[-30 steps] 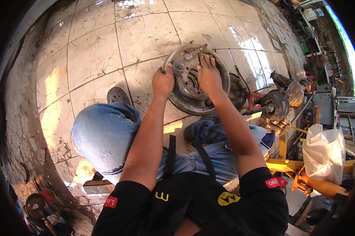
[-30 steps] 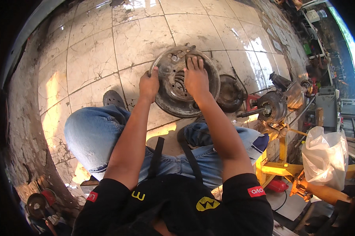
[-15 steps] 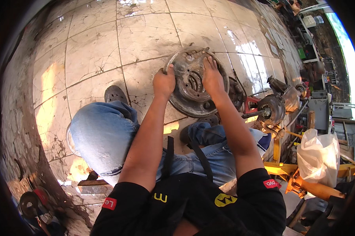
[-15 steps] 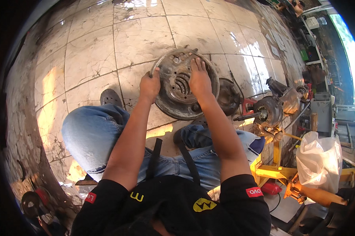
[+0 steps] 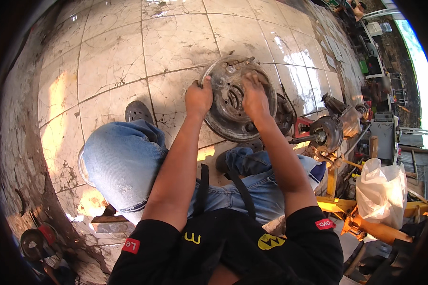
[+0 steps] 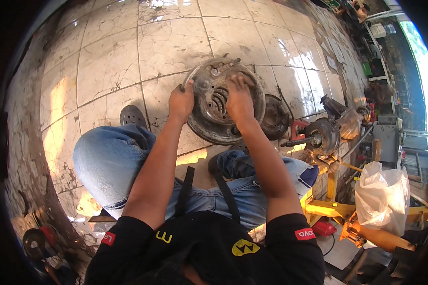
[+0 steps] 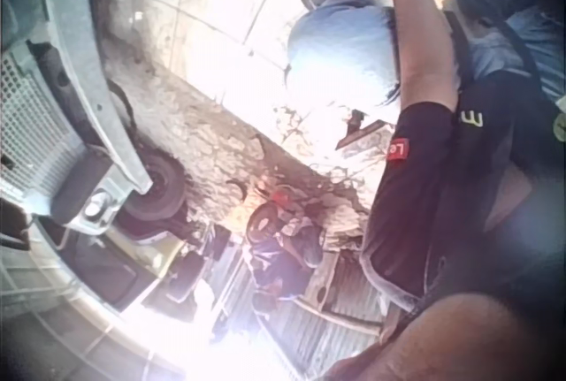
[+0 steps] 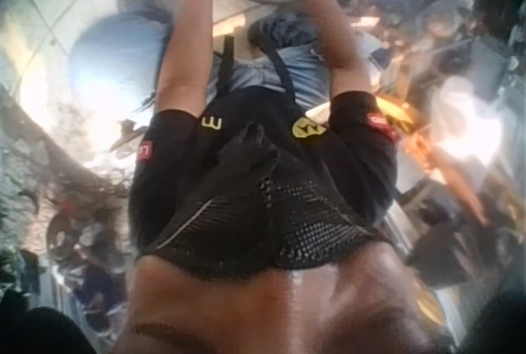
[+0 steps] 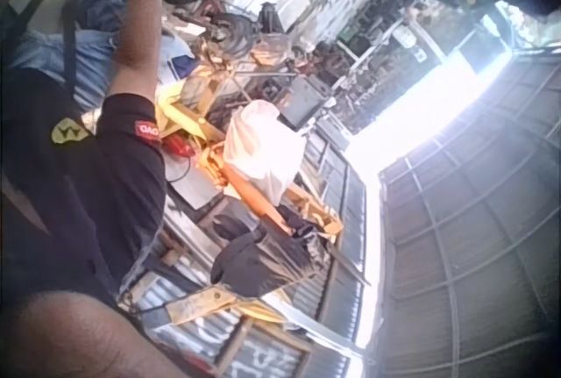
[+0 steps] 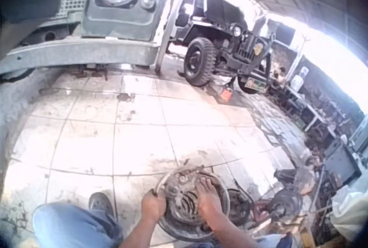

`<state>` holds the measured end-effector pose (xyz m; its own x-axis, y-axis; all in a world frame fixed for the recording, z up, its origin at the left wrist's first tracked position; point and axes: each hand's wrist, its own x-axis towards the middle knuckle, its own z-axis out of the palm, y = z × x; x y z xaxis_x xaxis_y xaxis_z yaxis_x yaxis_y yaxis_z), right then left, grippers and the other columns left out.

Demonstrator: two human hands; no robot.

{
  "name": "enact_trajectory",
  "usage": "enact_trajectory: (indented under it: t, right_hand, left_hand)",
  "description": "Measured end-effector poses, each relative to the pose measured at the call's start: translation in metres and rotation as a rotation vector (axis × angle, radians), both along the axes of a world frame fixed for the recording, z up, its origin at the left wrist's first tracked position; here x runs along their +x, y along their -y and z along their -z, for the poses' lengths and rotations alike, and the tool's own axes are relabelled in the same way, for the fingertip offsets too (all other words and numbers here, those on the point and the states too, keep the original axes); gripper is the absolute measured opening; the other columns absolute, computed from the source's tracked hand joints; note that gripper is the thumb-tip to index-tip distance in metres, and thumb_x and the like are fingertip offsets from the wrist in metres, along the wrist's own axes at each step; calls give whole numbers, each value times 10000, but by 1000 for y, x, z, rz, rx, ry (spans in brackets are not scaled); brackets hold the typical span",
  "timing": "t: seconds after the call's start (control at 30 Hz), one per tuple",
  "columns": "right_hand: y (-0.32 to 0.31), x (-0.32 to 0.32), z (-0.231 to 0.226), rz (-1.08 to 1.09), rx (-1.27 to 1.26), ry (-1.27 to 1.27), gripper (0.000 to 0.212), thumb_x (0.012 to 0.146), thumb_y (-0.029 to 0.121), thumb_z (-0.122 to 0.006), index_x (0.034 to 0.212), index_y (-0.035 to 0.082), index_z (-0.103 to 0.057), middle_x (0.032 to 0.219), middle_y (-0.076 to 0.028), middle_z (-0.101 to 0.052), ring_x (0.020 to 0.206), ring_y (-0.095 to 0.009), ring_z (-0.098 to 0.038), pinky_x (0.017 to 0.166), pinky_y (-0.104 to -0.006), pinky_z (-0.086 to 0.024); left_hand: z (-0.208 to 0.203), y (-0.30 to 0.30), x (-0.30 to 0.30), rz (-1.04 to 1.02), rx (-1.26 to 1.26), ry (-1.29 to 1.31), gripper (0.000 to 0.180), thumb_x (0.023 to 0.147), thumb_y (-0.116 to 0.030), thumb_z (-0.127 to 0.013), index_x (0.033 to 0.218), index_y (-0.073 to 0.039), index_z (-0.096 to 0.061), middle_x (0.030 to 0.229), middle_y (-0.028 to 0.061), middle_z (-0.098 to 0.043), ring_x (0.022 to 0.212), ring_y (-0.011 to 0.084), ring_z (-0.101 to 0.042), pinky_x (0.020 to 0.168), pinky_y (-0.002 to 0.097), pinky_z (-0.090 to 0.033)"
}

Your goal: The person sits on the floor and scrubs the interior and exterior surfaces of a metal brake drum by hand. They repeatedly rub the inner grooves and outer rim, rotating the drum to access different areas.

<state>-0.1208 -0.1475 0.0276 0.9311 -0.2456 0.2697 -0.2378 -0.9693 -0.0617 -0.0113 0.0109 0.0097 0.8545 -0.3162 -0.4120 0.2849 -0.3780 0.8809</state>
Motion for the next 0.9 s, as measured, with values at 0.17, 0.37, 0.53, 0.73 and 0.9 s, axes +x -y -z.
enact_trajectory:
  t: [0.17, 0.37, 0.53, 0.73, 0.9]
  right_hand:
    - [1, -14, -31, 29, 217, -21, 435, 889, -10, -494, 1324, 14, -506, 1365, -214, -511, 1243, -390, -500, 1035, -426, -423]
    - [26, 21, -40, 215, 169, -46, 445, 924, 103, -485, 1362, 30, -476, 1424, -172, -473, 1332, -350, -420, 1101, -460, -336]
    - [12, 34, 2, 278, -31, -267, 545, 1012, 395, -368, 1447, 69, -397, 1545, -122, -318, 1456, -332, -207, 1158, -533, -189]
    - [6, 33, -14, 279, -103, -400, 607, 1014, 469, -297, 1465, 71, -378, 1563, -111, -287, 1475, -324, -141, 1144, -620, -106]
    - [-14, 19, -13, 214, -104, -421, 639, 1010, 485, -312, 1437, 17, -396, 1518, -133, -370, 1465, -352, -169, 1130, -642, -102]
  left_hand:
    - [4, 3, 0, -11, 22, 40, 609, 938, -495, -499, 1151, 64, -619, 1049, 295, -657, 1042, 435, -617, 913, 443, -475]
    - [5, 4, 2, -7, 30, 52, 606, 935, -489, -508, 1153, 66, -618, 1055, 296, -656, 1042, 434, -617, 915, 443, -474]
    - [3, 2, 0, -14, -6, 23, 598, 940, -481, -507, 1151, 67, -617, 1060, 293, -656, 1043, 432, -618, 908, 442, -476]
    - [-9, 1, -1, 1, 18, -6, 593, 945, -481, -504, 1144, 65, -619, 1060, 289, -657, 1043, 430, -619, 904, 441, -476]
    - [0, 3, 0, -28, 4, 16, 589, 950, -475, -504, 1116, 79, -619, 1043, 298, -656, 1029, 431, -623, 898, 446, -477]
